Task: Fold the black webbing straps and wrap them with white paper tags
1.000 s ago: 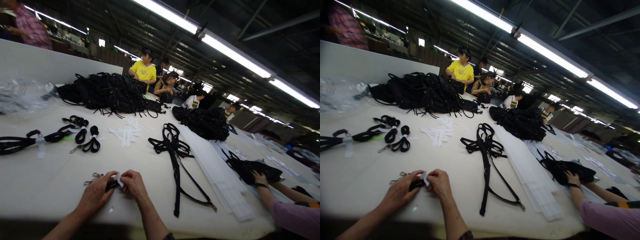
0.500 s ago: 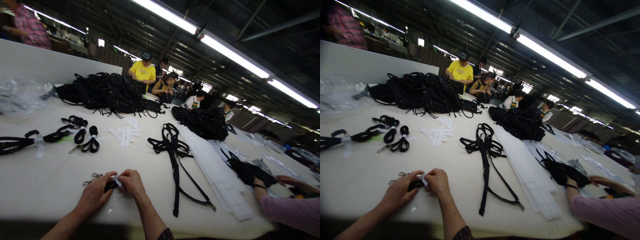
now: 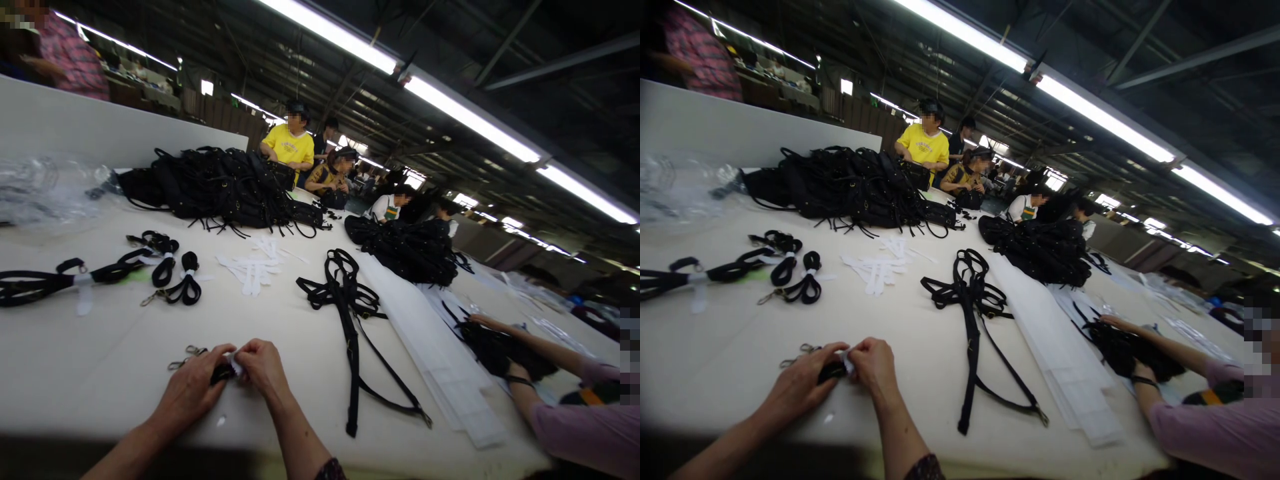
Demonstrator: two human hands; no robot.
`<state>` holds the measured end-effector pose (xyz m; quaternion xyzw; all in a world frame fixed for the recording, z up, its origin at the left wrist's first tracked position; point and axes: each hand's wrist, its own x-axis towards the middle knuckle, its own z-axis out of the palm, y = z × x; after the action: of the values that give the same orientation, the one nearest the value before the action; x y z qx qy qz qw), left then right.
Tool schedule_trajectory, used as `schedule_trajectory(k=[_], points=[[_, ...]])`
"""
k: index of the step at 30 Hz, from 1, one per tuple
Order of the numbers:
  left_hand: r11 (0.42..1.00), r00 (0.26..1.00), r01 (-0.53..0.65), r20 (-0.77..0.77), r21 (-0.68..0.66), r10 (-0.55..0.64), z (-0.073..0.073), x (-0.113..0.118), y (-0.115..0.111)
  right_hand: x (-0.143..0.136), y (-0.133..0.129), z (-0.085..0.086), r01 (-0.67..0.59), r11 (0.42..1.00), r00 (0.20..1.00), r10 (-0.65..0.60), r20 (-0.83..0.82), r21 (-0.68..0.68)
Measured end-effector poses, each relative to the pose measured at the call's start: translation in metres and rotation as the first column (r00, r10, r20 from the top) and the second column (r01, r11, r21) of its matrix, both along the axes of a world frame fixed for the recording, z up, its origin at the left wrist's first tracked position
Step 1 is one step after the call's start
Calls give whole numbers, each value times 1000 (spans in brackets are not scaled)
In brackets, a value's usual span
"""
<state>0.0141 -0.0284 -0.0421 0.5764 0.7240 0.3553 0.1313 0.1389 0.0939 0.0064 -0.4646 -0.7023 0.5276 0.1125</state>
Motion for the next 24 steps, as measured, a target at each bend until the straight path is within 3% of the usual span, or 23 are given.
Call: schedule_trajectory(k=[8,13,24], points=[[999,1000,-30,5,21,30,3,2,-1,-4,-9,4,57,998,997,-57,-51,8],[999,999,-42,23,10,41,3,2,-1,-2,-9,9,-6,991,1000,5,8,133],[999,999,-33,23,-3,34,3,2,-1,-5,-9,11,1,983,991,-26,133,184]])
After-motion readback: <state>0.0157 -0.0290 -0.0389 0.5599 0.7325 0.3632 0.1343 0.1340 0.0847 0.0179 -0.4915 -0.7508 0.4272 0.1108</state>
